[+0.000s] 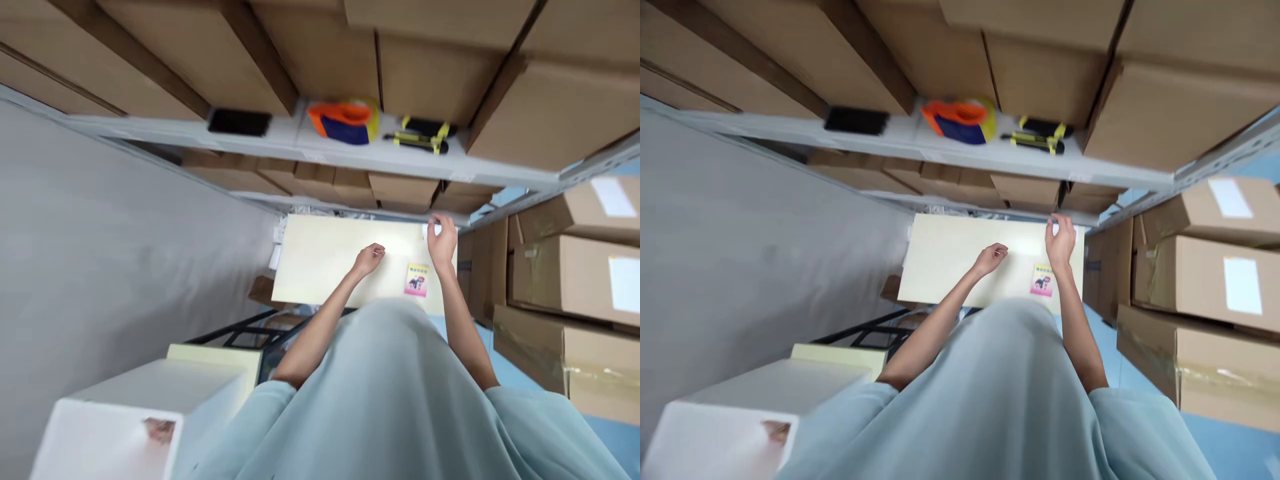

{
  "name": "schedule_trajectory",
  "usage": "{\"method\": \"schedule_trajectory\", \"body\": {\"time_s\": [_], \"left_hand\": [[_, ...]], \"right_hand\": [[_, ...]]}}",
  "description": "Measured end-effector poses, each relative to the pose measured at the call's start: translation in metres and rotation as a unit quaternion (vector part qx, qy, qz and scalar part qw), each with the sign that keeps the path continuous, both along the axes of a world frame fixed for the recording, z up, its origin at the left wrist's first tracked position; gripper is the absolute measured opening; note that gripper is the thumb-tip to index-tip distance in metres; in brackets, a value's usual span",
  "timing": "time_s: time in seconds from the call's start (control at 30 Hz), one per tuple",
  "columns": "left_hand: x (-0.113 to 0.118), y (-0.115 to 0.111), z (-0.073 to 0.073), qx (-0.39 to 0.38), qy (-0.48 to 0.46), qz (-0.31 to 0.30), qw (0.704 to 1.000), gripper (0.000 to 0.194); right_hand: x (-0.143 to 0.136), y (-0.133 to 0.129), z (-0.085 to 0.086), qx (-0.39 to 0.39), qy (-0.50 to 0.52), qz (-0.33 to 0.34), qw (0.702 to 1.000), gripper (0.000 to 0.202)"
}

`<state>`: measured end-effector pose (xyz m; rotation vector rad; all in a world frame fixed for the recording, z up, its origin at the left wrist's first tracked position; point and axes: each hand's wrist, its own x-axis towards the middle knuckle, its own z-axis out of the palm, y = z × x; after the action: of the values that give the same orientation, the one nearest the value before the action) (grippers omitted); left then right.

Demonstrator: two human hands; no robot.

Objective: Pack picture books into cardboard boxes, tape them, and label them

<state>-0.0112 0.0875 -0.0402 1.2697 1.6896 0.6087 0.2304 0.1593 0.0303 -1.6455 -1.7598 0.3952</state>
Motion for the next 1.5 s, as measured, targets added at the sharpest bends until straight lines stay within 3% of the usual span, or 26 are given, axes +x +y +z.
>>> {"method": "schedule_trajectory", "body": {"time_s": [0.1,0.17,0.27,0.4,0.6,0.83,1.03,1.2,1.5], "left_hand": [[0.017,-0.054,-0.047,-0.093,0.028,-0.024,0.995,0.015],[0.031,-0.080,-0.069,-0.129,0.047,-0.034,0.990,0.016],[0.046,-0.101,-0.090,-0.152,0.086,-0.019,0.984,0.024],[0.049,-0.104,-0.105,-0.142,0.168,0.020,0.975,0.037],[0.045,-0.095,-0.116,-0.148,0.210,0.033,0.966,0.031],[0.042,-0.088,-0.118,-0.151,0.184,0.023,0.971,0.005],[0.050,-0.086,-0.111,-0.141,0.158,0.017,0.977,0.003],[0.066,-0.087,-0.103,-0.045,0.072,-0.051,0.995,0.008],[0.077,-0.066,-0.098,0.027,0.074,-0.127,0.989,0.019]], "right_hand": [[0.037,-0.088,-0.079,-0.204,0.027,-0.123,0.971,0.038],[0.053,-0.133,-0.116,-0.304,0.026,-0.179,0.935,0.038],[0.063,-0.164,-0.150,-0.362,0.017,-0.209,0.908,0.037],[0.065,-0.162,-0.172,-0.370,0.001,-0.224,0.901,0.035],[0.063,-0.154,-0.183,-0.363,-0.024,-0.226,0.904,0.025],[0.066,-0.153,-0.177,-0.346,-0.040,-0.197,0.917,0.018],[0.072,-0.157,-0.169,-0.340,0.010,-0.177,0.924,0.011],[0.079,-0.163,-0.163,-0.335,0.033,-0.188,0.922,0.008],[0.095,-0.164,-0.166,-0.357,0.041,-0.221,0.906,0.005]]}}
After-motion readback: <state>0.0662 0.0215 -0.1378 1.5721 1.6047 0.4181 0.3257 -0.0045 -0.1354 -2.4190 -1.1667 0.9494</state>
